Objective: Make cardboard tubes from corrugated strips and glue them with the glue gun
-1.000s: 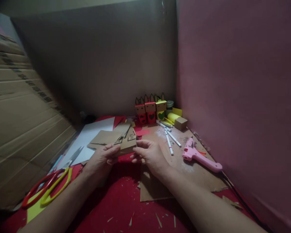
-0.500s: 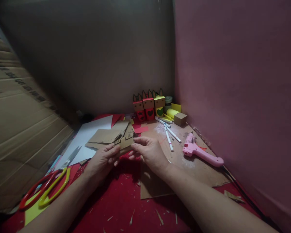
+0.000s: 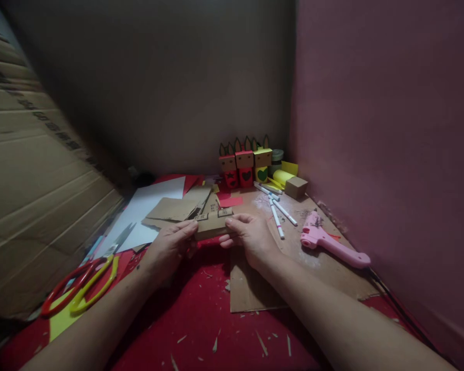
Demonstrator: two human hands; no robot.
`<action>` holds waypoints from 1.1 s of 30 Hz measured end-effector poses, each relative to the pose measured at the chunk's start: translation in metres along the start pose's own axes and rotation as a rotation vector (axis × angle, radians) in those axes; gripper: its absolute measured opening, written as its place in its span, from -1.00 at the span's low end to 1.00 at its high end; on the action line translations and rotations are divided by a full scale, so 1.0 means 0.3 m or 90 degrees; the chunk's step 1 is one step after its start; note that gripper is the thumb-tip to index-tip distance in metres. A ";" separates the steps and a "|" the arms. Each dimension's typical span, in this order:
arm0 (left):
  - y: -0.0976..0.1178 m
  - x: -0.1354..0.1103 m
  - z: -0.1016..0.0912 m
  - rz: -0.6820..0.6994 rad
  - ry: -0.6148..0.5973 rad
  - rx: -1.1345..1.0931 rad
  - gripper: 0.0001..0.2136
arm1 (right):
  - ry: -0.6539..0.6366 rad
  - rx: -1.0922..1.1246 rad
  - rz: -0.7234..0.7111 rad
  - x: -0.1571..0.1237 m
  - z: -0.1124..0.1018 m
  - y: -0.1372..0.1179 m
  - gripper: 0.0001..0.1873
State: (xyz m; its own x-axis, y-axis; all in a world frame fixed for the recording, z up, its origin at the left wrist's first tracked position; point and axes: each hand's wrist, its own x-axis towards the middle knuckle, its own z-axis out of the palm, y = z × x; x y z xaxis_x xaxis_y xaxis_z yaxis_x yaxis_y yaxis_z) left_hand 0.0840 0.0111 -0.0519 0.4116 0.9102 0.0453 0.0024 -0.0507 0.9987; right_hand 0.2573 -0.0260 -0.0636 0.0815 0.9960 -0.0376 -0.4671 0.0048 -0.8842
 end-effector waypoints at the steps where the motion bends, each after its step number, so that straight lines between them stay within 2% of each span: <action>1: 0.000 0.000 -0.005 -0.010 -0.004 0.012 -0.76 | -0.001 0.002 0.001 0.000 -0.001 0.002 -0.81; 4: 0.001 -0.002 -0.017 -0.035 -0.005 0.043 -0.75 | -0.002 0.011 0.001 -0.004 0.000 0.007 -0.81; 9: 0.004 0.000 -0.018 -0.074 -0.024 -0.011 -0.76 | 0.005 0.030 0.003 -0.010 0.008 0.013 -0.84; 19: -0.008 0.002 -0.011 -0.022 -0.012 -0.026 -0.80 | -0.016 0.059 -0.002 -0.010 0.005 0.022 -0.86; 27: 0.007 0.001 -0.034 -0.037 0.008 0.123 -0.84 | -0.045 -0.132 0.016 -0.023 0.017 0.004 -0.88; 33: 0.008 0.004 -0.033 -0.037 0.004 0.052 -0.85 | -0.031 -0.085 -0.011 -0.026 0.014 0.009 -0.86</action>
State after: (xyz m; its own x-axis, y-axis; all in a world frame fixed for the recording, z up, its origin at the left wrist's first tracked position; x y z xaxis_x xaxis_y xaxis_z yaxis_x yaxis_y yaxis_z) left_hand 0.0756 0.0161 -0.0492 0.4026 0.9153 -0.0127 0.1003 -0.0303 0.9945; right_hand 0.2517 -0.0334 -0.0637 0.0439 0.9990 -0.0019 -0.3452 0.0134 -0.9384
